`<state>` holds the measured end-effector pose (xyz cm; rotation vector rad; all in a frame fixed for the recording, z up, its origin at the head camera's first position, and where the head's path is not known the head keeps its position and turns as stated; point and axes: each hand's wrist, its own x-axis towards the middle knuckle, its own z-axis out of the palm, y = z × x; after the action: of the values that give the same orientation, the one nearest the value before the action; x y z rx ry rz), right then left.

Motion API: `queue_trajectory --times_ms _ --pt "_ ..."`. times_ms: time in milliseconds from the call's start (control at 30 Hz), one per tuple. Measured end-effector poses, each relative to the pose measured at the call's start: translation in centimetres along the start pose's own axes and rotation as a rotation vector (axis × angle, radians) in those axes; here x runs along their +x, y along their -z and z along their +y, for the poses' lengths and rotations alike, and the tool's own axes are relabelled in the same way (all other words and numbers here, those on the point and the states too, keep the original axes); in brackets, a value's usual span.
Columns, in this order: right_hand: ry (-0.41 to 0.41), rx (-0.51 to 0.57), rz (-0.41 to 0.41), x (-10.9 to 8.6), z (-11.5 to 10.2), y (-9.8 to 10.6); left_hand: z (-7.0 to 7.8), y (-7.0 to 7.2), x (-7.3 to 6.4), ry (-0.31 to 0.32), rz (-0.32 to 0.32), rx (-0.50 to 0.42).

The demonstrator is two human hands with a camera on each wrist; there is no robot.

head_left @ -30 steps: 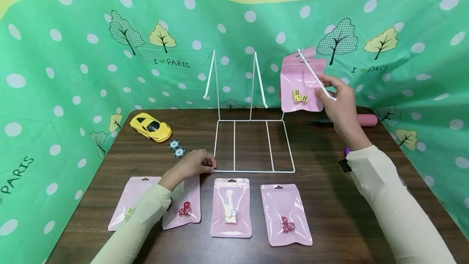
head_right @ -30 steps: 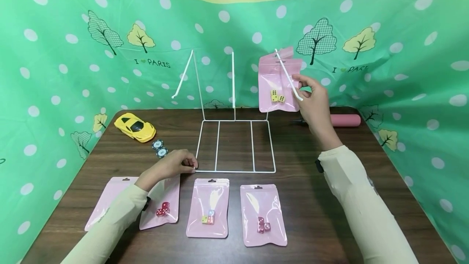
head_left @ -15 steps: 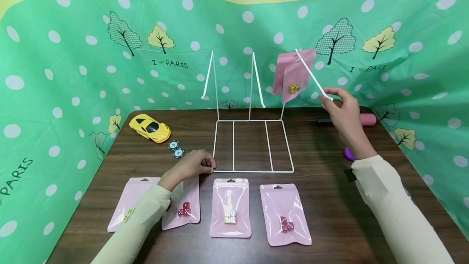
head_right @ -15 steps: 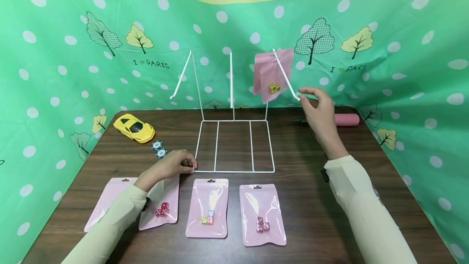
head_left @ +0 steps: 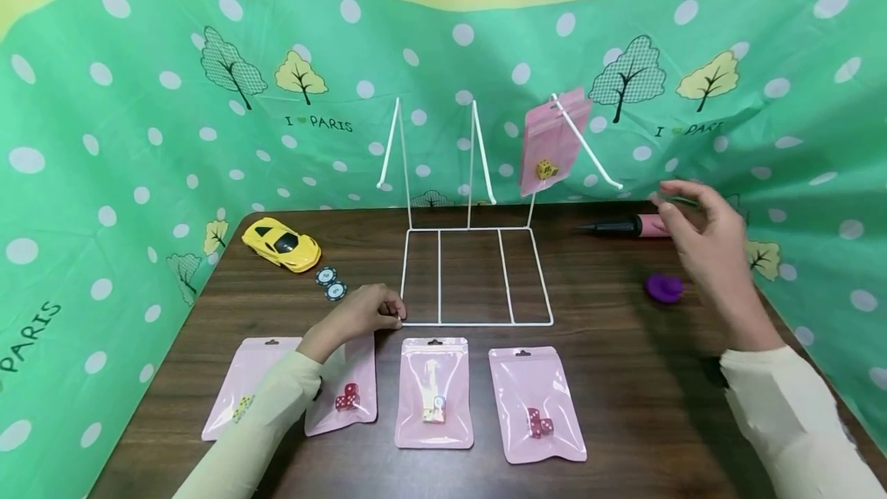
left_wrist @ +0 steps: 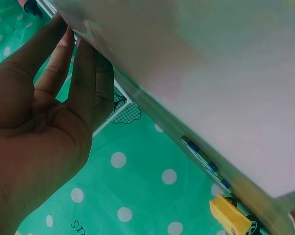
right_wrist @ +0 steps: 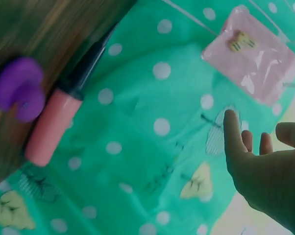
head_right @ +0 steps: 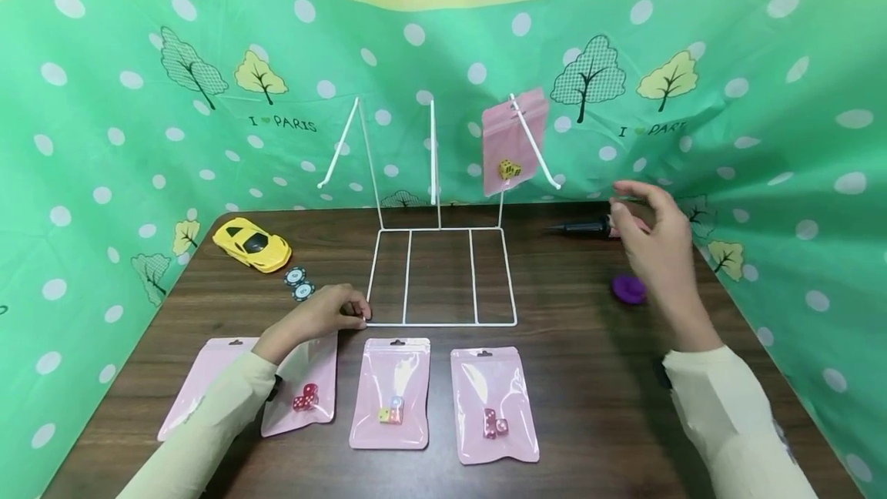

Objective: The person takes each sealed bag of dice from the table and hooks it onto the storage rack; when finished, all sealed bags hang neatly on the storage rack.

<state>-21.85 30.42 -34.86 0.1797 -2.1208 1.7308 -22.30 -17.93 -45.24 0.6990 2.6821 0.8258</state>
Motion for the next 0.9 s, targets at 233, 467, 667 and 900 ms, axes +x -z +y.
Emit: queue_trajectory --times_ms 233,467,667,900 --pt "-0.097 0.006 -0.01 -4.2 0.8 4.6 -0.4 -0.3 -0.2 -0.014 0.005 0.0" --pt "-0.152 -0.08 -0.186 -8.5 4.0 6.9 -0.5 -0.4 -0.4 -0.002 0.015 0.019" --pt "-0.172 -0.132 -0.254 -11.8 5.4 6.2 -0.5 -0.6 -0.3 -0.002 0.012 0.013" --pt "-0.305 -0.34 -0.399 -14.7 5.6 4.0 -0.4 -0.4 0.0 -0.003 0.006 0.024"
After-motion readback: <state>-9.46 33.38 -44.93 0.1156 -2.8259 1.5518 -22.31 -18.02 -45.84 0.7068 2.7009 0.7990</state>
